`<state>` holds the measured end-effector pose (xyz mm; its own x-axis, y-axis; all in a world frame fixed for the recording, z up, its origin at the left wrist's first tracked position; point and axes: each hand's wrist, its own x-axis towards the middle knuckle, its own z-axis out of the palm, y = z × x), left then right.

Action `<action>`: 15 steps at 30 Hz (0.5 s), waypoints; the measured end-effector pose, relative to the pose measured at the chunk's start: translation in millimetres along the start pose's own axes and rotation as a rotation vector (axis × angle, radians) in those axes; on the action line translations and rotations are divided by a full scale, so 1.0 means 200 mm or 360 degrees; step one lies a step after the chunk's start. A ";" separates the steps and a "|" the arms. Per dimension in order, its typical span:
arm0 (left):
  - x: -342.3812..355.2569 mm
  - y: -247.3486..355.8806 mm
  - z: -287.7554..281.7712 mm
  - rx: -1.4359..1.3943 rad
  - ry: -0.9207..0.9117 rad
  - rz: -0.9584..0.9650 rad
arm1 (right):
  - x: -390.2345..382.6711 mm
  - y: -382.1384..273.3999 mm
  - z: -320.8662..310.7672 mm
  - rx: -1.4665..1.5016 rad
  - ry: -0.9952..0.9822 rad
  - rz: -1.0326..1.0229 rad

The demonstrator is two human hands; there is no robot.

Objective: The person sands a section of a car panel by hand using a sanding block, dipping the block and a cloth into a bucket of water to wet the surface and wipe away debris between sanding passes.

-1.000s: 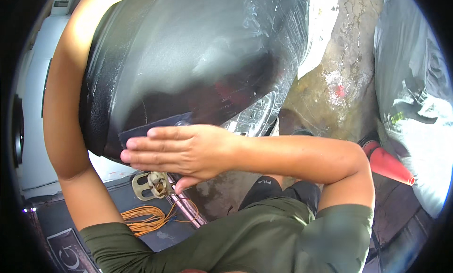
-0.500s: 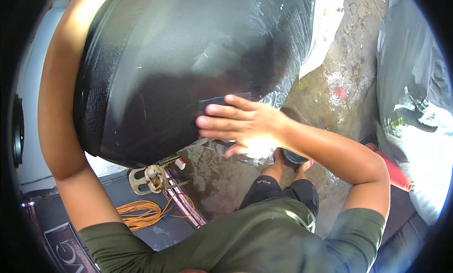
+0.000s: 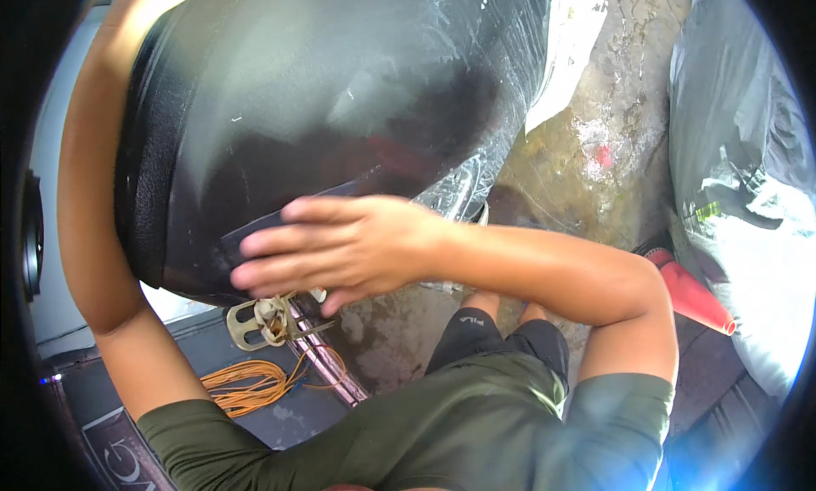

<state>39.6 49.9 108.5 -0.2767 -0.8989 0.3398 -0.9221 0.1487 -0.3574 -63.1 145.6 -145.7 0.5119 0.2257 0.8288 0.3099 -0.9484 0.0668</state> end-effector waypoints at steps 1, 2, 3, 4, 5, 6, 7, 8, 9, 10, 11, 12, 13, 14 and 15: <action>-0.01 0.00 -0.01 0.0060 0.0016 0.0023 | -0.13 0.02 0.03 0.0029 -0.0046 0.0097; 0.03 0.02 -0.08 -0.0151 -0.0208 -0.0150 | -0.35 0.07 0.06 0.0039 -0.0089 0.0181; 0.07 0.04 -0.12 -0.0260 -0.0298 -0.0229 | -0.60 0.12 0.06 -0.0244 -0.0274 0.0232; 0.08 0.05 -0.14 -0.0370 -0.0397 -0.0324 | -0.55 0.10 0.04 -0.0132 -0.0202 0.0264; 0.08 0.05 -0.14 -0.0350 -0.0398 -0.0353 | -0.49 0.09 0.04 -0.0023 -0.0124 0.0271; 0.06 0.04 -0.11 -0.0362 -0.0425 -0.0381 | -0.27 0.05 0.01 0.0210 -0.0100 0.0305; 0.06 0.04 -0.09 -0.0380 -0.0423 -0.0401 | -0.07 0.04 -0.02 0.0174 -0.0012 0.0106; 0.07 0.04 -0.08 -0.0375 -0.0405 -0.0426 | 0.06 -0.01 0.00 0.0155 0.0019 0.0039; 0.07 0.04 -0.09 -0.0363 -0.0399 -0.0451 | 0.06 0.00 0.00 0.0082 0.0055 0.0011; 0.07 0.03 -0.08 -0.0352 -0.0410 -0.0454 | 0.05 0.00 0.02 0.0015 0.0104 -0.0002; 0.06 0.03 -0.06 -0.0345 -0.0420 -0.0459 | -0.10 0.05 0.07 0.0144 0.0079 0.0061; 0.04 -0.01 -0.04 -0.0147 -0.0244 -0.0123 | -0.27 0.16 0.10 0.0278 0.0080 0.0100; 0.04 -0.04 -0.02 -0.0039 -0.0165 0.0042 | -0.36 0.30 0.04 0.0165 0.0181 0.0491; 0.04 -0.07 -0.03 0.0086 -0.0066 0.0203 | -0.39 0.43 -0.02 0.0062 0.0279 0.0882; 0.07 -0.09 0.05 0.0164 0.0165 0.0190 | -0.44 0.56 -0.07 0.0007 0.0341 0.1089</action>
<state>53.6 30.2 111.6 -0.4137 -0.8293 0.3755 -0.8499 0.2039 -0.4859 -84.8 16.9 -203.1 0.4243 -0.4686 0.7748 -0.0211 -0.8605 -0.5089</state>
